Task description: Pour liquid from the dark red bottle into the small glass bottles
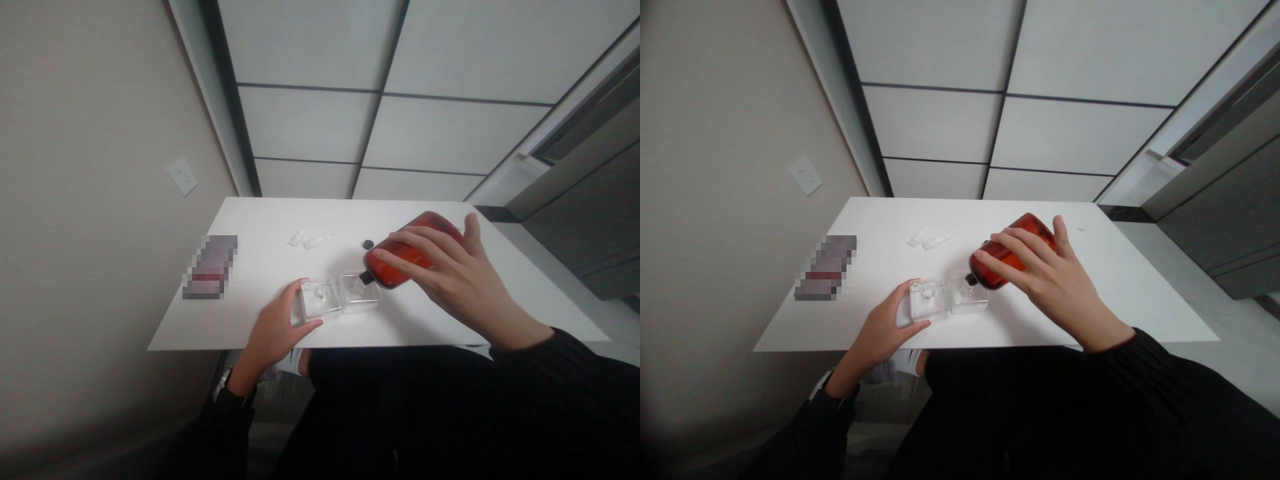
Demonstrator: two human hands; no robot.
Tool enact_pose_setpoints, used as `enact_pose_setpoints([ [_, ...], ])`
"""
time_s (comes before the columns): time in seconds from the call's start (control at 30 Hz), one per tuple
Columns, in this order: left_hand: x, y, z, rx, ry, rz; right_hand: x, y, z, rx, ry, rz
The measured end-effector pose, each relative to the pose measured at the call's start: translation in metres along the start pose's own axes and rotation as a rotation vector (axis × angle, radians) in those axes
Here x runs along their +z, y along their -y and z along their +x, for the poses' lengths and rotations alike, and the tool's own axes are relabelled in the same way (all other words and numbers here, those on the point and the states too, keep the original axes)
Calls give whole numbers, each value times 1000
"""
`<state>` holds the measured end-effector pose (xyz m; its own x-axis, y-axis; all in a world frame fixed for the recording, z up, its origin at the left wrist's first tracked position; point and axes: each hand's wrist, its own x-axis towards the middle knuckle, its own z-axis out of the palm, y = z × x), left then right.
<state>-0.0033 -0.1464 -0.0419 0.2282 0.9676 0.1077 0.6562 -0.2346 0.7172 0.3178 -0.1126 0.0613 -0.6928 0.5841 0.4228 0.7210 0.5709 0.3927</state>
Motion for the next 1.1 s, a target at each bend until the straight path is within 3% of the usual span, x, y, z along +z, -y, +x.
enact_pose_setpoints([
  [0.5,2,2,1,9,-8,8,-15,1,12,-138,-19,-70],
  [0.63,2,1,2,-11,-4,18,-13,3,10,-105,-20,-53],
  [0.9,2,5,3,-31,13,10,14,8,-15,169,-5,133],
  [1.1,0,7,8,-28,49,-22,44,28,-37,638,-126,572],
])
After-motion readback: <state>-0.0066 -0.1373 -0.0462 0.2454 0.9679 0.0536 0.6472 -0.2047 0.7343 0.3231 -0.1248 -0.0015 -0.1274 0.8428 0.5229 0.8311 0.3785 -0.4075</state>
